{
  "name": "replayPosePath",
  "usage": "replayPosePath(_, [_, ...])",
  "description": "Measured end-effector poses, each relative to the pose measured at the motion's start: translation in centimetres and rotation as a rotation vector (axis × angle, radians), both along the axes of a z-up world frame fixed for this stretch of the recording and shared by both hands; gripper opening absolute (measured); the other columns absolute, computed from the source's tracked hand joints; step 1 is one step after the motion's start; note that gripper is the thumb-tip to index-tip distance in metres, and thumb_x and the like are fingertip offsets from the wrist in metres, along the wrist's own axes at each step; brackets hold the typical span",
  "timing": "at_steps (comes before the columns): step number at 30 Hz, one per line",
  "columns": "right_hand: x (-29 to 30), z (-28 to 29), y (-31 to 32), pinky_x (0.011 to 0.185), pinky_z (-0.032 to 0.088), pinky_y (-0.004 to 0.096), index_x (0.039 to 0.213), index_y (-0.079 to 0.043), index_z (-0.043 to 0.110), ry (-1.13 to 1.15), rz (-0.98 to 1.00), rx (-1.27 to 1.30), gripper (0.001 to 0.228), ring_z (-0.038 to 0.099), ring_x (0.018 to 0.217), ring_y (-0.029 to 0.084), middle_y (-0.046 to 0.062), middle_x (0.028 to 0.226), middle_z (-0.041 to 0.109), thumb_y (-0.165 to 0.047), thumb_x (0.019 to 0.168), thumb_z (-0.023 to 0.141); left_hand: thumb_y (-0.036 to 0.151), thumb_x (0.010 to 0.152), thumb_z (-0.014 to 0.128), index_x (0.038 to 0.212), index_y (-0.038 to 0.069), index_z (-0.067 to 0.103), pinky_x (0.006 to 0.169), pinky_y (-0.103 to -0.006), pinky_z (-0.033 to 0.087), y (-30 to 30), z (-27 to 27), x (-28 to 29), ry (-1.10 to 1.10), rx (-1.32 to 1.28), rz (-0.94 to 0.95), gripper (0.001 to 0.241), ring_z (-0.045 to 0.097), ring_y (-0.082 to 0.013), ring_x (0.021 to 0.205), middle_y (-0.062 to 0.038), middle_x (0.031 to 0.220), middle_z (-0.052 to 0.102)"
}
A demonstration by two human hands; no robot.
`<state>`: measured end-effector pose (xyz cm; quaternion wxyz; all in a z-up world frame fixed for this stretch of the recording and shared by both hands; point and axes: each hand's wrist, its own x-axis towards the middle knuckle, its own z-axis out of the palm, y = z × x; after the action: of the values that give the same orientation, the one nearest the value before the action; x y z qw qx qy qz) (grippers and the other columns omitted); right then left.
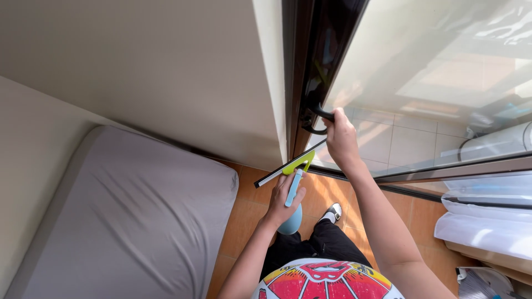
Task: The person cleans a glass sliding door by spraying a cleaning solution and wiping the surface with a squeegee. They start at the top and work their way down, then kneel to clean the lower sections. Finally, they open the door to clean the frame and the opposite side.
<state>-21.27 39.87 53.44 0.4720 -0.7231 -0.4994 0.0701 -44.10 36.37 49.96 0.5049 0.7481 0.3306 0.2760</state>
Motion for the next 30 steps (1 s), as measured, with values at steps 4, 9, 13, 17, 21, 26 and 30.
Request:
replayPosePath(4, [0.7, 0.1, -0.3, 0.065, 0.049, 0.048, 0.104, 0.0, 0.049, 0.01, 0.032, -0.034, 0.01, 0.066, 0.082, 0.043, 0.022, 0.088, 0.065, -0.001, 0.102, 0.059, 0.017, 0.094, 0.062, 0.13, 0.007, 0.061, 0.093, -0.0398, 0.054, -0.8, 0.7, 0.7, -0.003, 0.002, 0.022, 0.038, 0.063, -0.0288, 0.107, -0.014, 0.124, 0.066])
replayPosePath(9, [1.4, -0.2, 0.2, 0.066, 0.049, 0.047, 0.104, 0.0, 0.049, -0.081, 0.082, -0.009, 0.013, 0.065, 0.083, 0.043, 0.023, 0.089, 0.066, -0.002, 0.1, 0.062, 0.018, 0.092, 0.063, 0.129, 0.008, 0.063, 0.09, -0.0384, 0.054, -1.2, 1.6, 0.2, 0.024, -0.022, 0.103, 0.038, 0.064, -0.0257, 0.101, -0.011, 0.116, 0.068])
replayPosePath(13, [1.6, -0.2, -0.3, 0.063, 0.05, 0.045, 0.104, -0.002, 0.052, -0.043, 0.102, -0.01, 0.014, 0.066, 0.074, 0.038, 0.02, 0.085, 0.066, -0.006, 0.102, 0.065, 0.017, 0.093, 0.063, 0.129, 0.007, 0.062, 0.09, -0.0392, 0.053, -1.7, 1.0, -0.9, 0.01, 0.008, 0.127, 0.037, 0.063, -0.0262, 0.101, -0.011, 0.118, 0.068])
replayPosePath(17, [0.4, -0.4, -1.0, 0.075, 0.053, 0.041, 0.124, -0.004, 0.051, -0.101, 0.06, 0.035, 0.037, 0.064, 0.084, 0.031, 0.018, 0.102, 0.063, -0.012, 0.099, 0.077, 0.015, 0.091, 0.061, 0.129, 0.007, 0.062, 0.094, -0.0419, 0.053, -1.6, -0.5, -1.5, 0.014, 0.032, 0.138, 0.039, 0.063, -0.0295, 0.108, -0.012, 0.122, 0.067])
replayPosePath(21, [-1.7, -3.2, -0.4, 0.091, 0.049, 0.039, 0.152, -0.008, 0.028, -0.113, -0.022, 0.193, 0.09, 0.056, 0.105, 0.026, 0.012, 0.12, 0.05, -0.012, 0.087, 0.09, 0.011, 0.088, 0.058, 0.128, 0.009, 0.063, 0.1, -0.0443, 0.052, -1.2, -1.0, -2.4, 0.105, 0.006, 0.122, 0.04, 0.063, -0.0346, 0.114, -0.015, 0.124, 0.066])
replayPosePath(26, [-2.2, -5.7, 2.4, 0.084, 0.049, 0.035, 0.152, -0.013, 0.025, -0.038, -0.09, 0.179, 0.099, 0.05, 0.095, 0.023, 0.013, 0.117, 0.041, -0.005, 0.078, 0.09, 0.009, 0.085, 0.056, 0.126, 0.011, 0.064, 0.101, -0.0452, 0.051, -0.9, -1.5, -3.0, 0.126, -0.015, 0.104, 0.042, 0.062, -0.0373, 0.119, -0.016, 0.13, 0.063])
replayPosePath(30, [-1.4, -7.6, 2.6, 0.078, 0.051, 0.034, 0.15, -0.014, 0.025, -0.092, -0.131, 0.184, 0.093, 0.049, 0.088, 0.02, 0.011, 0.114, 0.039, 0.001, 0.079, 0.084, 0.01, 0.086, 0.056, 0.128, 0.011, 0.063, 0.104, -0.0457, 0.049, -0.8, -1.1, -3.4, 0.109, -0.019, 0.075, 0.043, 0.062, -0.0367, 0.119, -0.016, 0.129, 0.065])
